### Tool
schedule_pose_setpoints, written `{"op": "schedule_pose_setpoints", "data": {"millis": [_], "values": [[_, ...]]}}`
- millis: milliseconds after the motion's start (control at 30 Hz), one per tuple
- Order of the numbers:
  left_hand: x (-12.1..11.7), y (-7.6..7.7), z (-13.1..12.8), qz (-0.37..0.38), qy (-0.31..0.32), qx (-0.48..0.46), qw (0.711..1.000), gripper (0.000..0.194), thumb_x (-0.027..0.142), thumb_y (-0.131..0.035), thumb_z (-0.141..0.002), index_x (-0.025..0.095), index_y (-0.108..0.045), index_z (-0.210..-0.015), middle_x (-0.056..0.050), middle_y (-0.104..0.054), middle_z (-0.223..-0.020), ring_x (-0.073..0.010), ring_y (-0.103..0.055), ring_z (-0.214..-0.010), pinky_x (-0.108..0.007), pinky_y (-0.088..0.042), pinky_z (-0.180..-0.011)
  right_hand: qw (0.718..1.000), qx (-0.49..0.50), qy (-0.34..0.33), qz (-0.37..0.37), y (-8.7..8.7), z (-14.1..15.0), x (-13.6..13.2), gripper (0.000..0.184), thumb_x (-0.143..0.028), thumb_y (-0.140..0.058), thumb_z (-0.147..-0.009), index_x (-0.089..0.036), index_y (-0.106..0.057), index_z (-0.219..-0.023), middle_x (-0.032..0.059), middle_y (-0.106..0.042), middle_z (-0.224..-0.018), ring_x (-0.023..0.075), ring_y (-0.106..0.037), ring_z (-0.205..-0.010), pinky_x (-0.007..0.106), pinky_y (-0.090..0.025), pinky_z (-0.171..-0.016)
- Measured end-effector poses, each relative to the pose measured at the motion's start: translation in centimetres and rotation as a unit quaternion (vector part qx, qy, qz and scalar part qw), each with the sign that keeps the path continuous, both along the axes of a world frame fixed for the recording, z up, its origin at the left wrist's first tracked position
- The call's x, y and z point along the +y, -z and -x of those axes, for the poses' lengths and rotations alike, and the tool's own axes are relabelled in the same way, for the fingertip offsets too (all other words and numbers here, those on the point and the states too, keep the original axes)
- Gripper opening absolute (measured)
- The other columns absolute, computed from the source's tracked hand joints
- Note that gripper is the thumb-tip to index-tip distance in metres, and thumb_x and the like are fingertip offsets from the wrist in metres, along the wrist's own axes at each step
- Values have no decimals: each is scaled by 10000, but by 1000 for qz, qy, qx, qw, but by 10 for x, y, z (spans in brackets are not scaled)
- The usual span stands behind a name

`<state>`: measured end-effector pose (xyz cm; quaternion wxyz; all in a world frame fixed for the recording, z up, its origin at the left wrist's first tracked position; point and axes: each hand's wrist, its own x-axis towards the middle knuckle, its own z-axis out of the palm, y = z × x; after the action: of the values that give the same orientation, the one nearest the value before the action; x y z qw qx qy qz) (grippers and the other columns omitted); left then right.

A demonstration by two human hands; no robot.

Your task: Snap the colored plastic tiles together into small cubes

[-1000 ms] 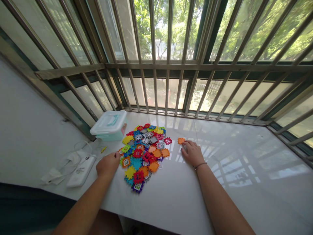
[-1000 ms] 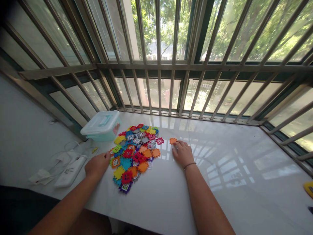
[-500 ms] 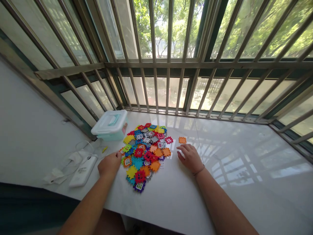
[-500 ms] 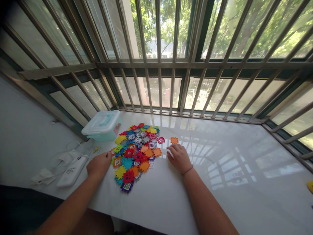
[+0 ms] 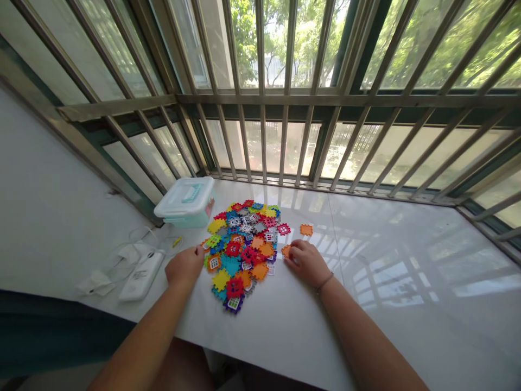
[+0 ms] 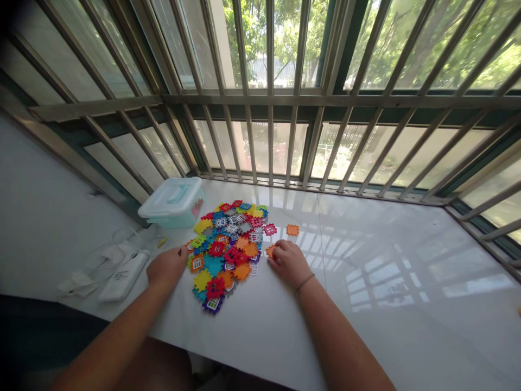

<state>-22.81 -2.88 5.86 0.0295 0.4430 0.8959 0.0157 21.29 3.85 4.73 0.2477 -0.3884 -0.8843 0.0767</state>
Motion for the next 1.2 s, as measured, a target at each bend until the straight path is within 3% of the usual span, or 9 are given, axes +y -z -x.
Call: {"op": "schedule_pose_setpoints", "data": {"millis": [167, 333, 500, 667, 900, 1100, 1200], "values": [[0, -2, -1, 1, -3, 0, 1000, 688, 533, -251, -1083, 236, -872, -1103, -187, -819, -1122, -390, -751, -1003, -423, -531, -743, 999, 32, 34, -11, 2, -13, 5, 53, -238, -691, -987, -253, -692, -936, 112, -698, -1288, 280, -676, -1160, 433, -553, -1019], [0, -4, -2, 3, -10, -11, 1000, 680, 553, -268, -1078, 244, -871, -1136, -189, -818, -1127, -391, -749, -1003, -422, -539, -750, 997, 36, 66, -25, 9, -24, 12, 109, -168, -647, -947, -250, -696, -1000, 126, -693, -1347, 314, -656, -1256, 474, -542, -1074], [0, -3, -1, -1, -5, -5, 1000, 681, 547, -266, -1082, 235, -871, -1099, -187, -820, -1123, -384, -750, -994, -416, -540, -762, 990, 35, 133, -22, 10, -27, 14, 230, -344, -718, -972, -230, -667, -1165, 139, -726, -1266, 328, -671, -1170, 454, -541, -999], [0, -3, -1, 5, -5, -4, 1000, 675, 533, -264, -1080, 235, -870, -1087, -187, -819, -1122, -389, -751, -1009, -416, -539, -753, 987, 13, 162, 4, 12, -23, 14, 357, -466, -754, -960, -225, -637, -1196, 118, -753, -1138, 324, -689, -1069, 438, -515, -942], [1, -2, 1, 15, -1, -3, 1000, 693, 541, -255, -1085, 233, -874, -1132, -198, -818, -1171, -407, -754, -1028, -441, -550, -762, 984, 60, 169, 24, 19, -28, 18, 331, -398, -735, -938, -229, -634, -1204, 105, -755, -1164, 308, -692, -1092, 419, -508, -968], [1, -1, 3, 21, 0, -4, 1000, 686, 542, -256, -1085, 248, -874, -1135, -188, -819, -1190, -413, -751, -1065, -438, -548, -761, 983, 59, 174, 13, 19, -30, 18, 257, -184, -610, -884, -230, -614, -1137, 103, -727, -1123, 282, -658, -1039, 397, -495, -940], [0, -4, 1, 22, 0, -1, 1000, 683, 541, -257, -1084, 244, -871, -1124, -188, -819, -1177, -412, -751, -1060, -438, -547, -757, 982, 57, 178, 4, 19, -30, 17, 270, -154, -583, -872, -229, -606, -1130, 102, -716, -1123, 278, -644, -1037, 393, -484, -938]]}}
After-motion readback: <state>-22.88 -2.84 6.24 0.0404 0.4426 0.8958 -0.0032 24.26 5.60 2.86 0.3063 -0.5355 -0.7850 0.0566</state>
